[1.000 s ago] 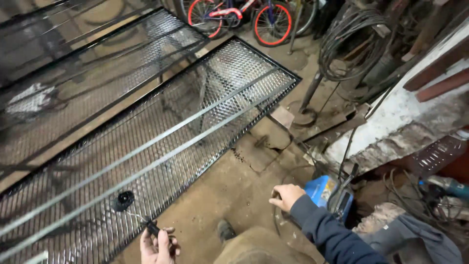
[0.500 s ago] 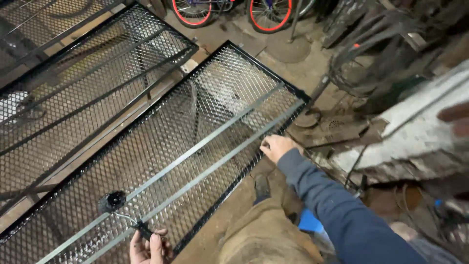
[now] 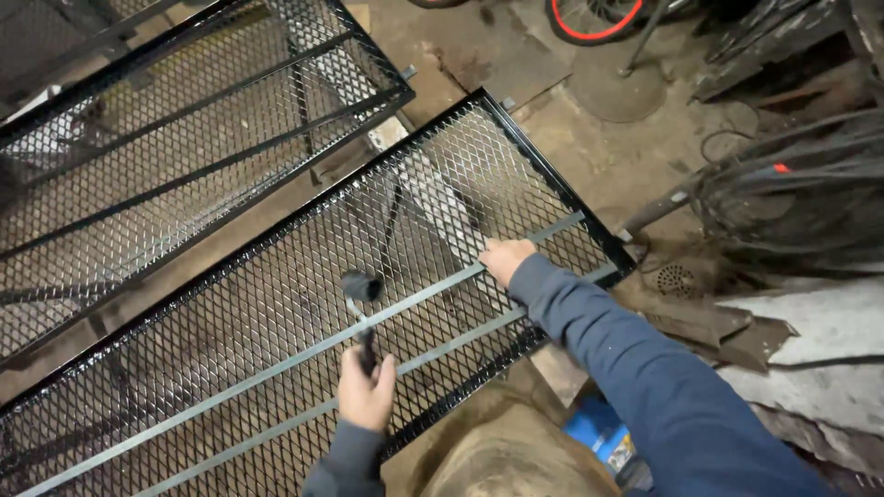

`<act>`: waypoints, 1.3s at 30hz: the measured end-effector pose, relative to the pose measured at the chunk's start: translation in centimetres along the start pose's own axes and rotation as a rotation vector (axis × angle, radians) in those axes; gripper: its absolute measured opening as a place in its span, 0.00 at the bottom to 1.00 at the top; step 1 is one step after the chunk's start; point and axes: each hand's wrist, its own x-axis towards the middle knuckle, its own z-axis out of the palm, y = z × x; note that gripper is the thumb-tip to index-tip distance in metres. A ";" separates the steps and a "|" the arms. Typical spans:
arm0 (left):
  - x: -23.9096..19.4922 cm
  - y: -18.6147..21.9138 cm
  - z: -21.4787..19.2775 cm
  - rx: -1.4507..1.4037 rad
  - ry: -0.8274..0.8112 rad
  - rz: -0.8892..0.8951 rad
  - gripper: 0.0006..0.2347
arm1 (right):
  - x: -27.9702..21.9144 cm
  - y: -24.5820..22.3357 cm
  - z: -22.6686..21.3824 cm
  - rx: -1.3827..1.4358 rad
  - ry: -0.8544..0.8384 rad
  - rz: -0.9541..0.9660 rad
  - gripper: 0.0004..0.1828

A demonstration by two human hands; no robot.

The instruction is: Applying black paint to metal strips and small parts using a brush and roller in a workshop.

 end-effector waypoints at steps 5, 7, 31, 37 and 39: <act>5.7 -1.9 4.1 0.194 -0.078 0.017 0.14 | 1.1 0.0 -1.1 -0.135 -0.185 -0.149 0.09; 7.0 -3.4 5.1 0.226 -0.078 0.094 0.15 | 1.6 -0.2 -1.1 -0.173 -0.213 -0.177 0.06; 11.5 -5.1 6.1 0.370 -0.327 0.183 0.18 | -1.2 -0.3 -4.8 -0.101 0.057 -0.263 0.16; 11.8 -5.8 6.3 0.446 -0.350 0.225 0.18 | -3.7 -2.9 1.4 0.662 0.013 0.308 0.17; 11.9 -5.7 5.9 0.461 -0.365 0.224 0.18 | -3.1 -4.1 3.8 1.115 0.069 0.439 0.24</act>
